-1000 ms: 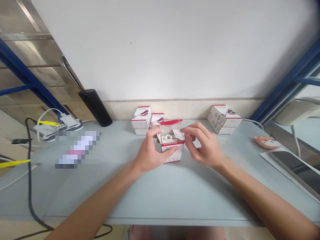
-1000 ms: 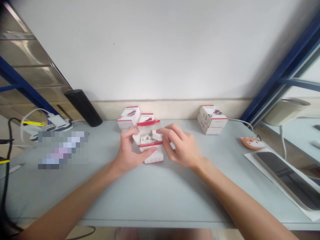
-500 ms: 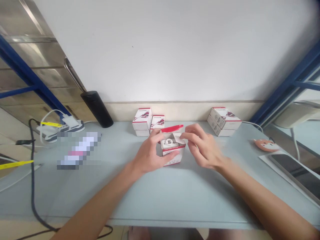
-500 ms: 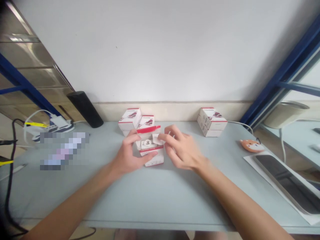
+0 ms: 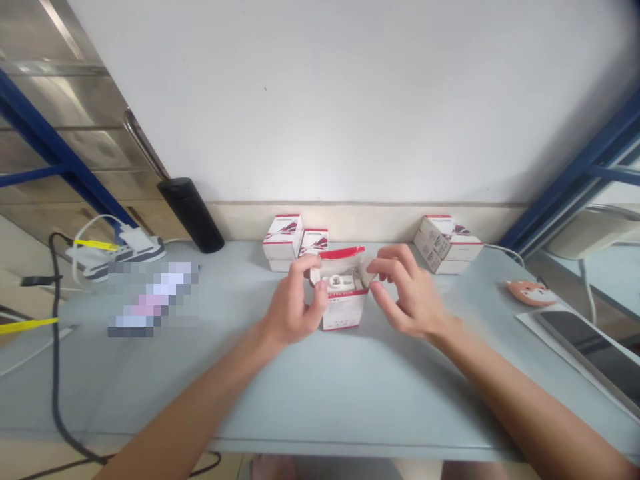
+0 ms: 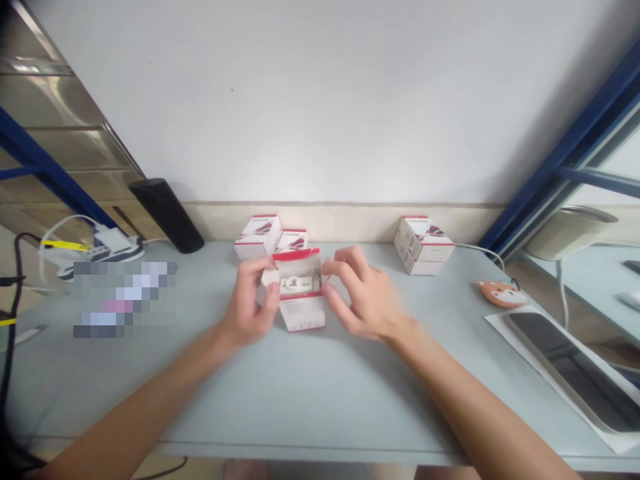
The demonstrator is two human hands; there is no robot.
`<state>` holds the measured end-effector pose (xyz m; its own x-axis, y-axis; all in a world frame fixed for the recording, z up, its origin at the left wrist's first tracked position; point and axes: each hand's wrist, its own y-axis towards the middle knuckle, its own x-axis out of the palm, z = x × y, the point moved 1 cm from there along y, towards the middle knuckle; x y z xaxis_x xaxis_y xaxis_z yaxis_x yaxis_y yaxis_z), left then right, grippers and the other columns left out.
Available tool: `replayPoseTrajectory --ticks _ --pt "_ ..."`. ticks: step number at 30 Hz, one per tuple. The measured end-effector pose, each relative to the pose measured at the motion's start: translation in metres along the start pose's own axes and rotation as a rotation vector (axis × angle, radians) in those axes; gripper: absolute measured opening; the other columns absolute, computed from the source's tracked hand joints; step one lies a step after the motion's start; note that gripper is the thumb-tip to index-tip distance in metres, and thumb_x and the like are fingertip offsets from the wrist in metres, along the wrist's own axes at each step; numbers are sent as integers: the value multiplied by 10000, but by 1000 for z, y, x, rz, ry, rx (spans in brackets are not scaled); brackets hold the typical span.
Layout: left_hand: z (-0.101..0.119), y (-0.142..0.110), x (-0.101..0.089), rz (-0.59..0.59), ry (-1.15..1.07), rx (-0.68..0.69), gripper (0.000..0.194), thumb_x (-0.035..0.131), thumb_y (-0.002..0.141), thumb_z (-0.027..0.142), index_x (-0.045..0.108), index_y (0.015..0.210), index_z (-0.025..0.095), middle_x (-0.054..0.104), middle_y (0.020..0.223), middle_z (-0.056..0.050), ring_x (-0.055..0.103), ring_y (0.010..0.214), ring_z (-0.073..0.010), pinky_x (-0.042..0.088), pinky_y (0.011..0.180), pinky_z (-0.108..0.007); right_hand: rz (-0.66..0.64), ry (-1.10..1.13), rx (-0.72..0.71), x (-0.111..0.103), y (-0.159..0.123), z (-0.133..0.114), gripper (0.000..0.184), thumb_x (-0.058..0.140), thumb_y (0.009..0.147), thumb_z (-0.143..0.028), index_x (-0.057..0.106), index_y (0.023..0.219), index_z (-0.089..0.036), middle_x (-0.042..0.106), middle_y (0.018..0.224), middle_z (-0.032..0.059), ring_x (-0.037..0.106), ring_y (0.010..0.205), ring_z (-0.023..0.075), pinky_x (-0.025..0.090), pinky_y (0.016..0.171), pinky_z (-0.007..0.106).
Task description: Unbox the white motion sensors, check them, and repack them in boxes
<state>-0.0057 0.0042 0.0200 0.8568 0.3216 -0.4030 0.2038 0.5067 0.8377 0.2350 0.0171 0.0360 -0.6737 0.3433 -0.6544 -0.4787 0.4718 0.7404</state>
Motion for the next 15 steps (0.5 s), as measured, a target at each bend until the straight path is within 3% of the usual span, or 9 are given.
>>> replayPoseTrajectory --ticks 3,6,8,10,12,15 --pt "4 2 -1 -11 36 -65 276 478 1056 292 534 1318 227 691 1199 -88 687 1051 -223 573 905 -360 56 26 84 0 2 1 33 527 1027 -268 545 1014 -245 554 1058 56 529 705 149 495 641 333" --pt "7 4 -2 -32 12 -94 351 459 1062 307 571 1380 210 697 1326 -116 661 1247 -272 556 1048 -426 99 65 128 2 4 -2 108 541 1025 -265 530 920 -242 550 1020 54 531 734 161 490 665 344" --pt "8 4 -1 -36 -21 -108 389 471 1058 312 567 1418 203 683 1384 -125 638 1309 -285 541 1096 -452 117 77 119 3 5 -5 75 539 1024 -261 580 965 -240 540 1046 71 572 822 191 521 735 378" --pt "8 3 0 -41 -48 -117 413 480 1052 306 550 1445 197 669 1416 -132 629 1333 -290 533 1120 -468 98 54 87 5 5 -11 153 531 1026 -264 650 1120 -245 527 1136 101 591 977 240 539 873 449" --pt "9 1 2 -39 -38 -112 436 497 1041 290 526 1465 193 662 1426 -141 630 1337 -294 535 1125 -476 51 14 69 7 6 -19 273 539 1028 -293 671 1266 -276 501 1270 126 541 1168 302 491 1025 544" --pt "12 -2 4 -16 17 -51 479 546 1005 256 495 1477 187 674 1385 -152 651 1303 -293 562 1090 -459 12 -16 97 10 7 -33 281 581 1019 -331 708 1268 -302 450 1423 127 404 1365 366 376 1155 622"
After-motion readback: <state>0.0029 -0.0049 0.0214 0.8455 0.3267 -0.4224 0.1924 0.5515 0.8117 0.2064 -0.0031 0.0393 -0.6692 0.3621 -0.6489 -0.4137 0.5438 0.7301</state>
